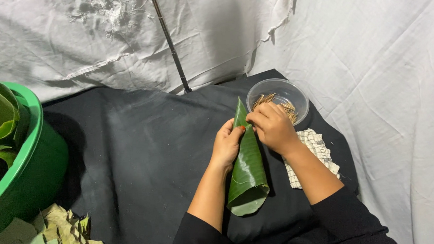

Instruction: Folding banana leaves into cones and securing them with toothpicks

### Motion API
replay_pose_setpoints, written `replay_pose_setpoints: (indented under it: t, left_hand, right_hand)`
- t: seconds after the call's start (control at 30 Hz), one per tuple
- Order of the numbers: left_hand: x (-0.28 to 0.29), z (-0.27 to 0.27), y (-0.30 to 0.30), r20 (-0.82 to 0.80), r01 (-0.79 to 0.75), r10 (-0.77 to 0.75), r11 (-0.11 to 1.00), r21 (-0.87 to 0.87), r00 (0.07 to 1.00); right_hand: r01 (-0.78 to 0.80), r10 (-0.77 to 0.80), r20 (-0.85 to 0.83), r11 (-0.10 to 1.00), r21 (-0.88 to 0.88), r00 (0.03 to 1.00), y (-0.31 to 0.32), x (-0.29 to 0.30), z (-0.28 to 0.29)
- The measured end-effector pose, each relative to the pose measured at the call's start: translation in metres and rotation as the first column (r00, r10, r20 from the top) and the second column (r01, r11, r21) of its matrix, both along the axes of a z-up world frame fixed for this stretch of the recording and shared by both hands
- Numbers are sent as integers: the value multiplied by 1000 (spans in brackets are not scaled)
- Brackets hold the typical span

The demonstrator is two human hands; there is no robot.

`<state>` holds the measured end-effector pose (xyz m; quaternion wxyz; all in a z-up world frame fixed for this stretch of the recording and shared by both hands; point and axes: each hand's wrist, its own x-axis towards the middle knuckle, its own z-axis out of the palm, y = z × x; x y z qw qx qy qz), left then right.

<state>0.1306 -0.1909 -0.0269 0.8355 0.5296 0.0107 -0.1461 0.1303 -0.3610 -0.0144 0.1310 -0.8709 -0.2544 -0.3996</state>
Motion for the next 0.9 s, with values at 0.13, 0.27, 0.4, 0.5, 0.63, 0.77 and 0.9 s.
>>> replay_pose_setpoints:
  t: [0.13,0.27,0.4,0.5,0.63,0.77,0.9]
  left_hand:
    - [0,2,4,-16,4,-5,1000,-6,1000]
    - [3,0,5,-31,24,-26,997,-76,999]
    - [5,-1,7,-29,37,-41,990,-133,999]
    - [-2,15,12,-29,57,-62,985,-165,998]
    - [2,5,12,-25,111,-120,966,-235,992]
    - [-1,8,10,-25,135,-147,952,-276,989]
    - [-4,14,11,-12,141,-150,952,-271,989]
  right_hand:
    - [-2,4,-46,999,39,999,3,-2,4]
    - [-63,80,-66,973,221,995,3,-1,6]
    - [-94,140,-118,939,331,983,-1,1,0]
    - [-122,221,-174,885,449,960,-3,0,0]
    - [-180,335,-191,812,555,923,-2,-2,11]
    - [-256,459,-158,713,653,874,-4,-1,12]
    - [-277,488,-151,694,665,860,-6,0,7]
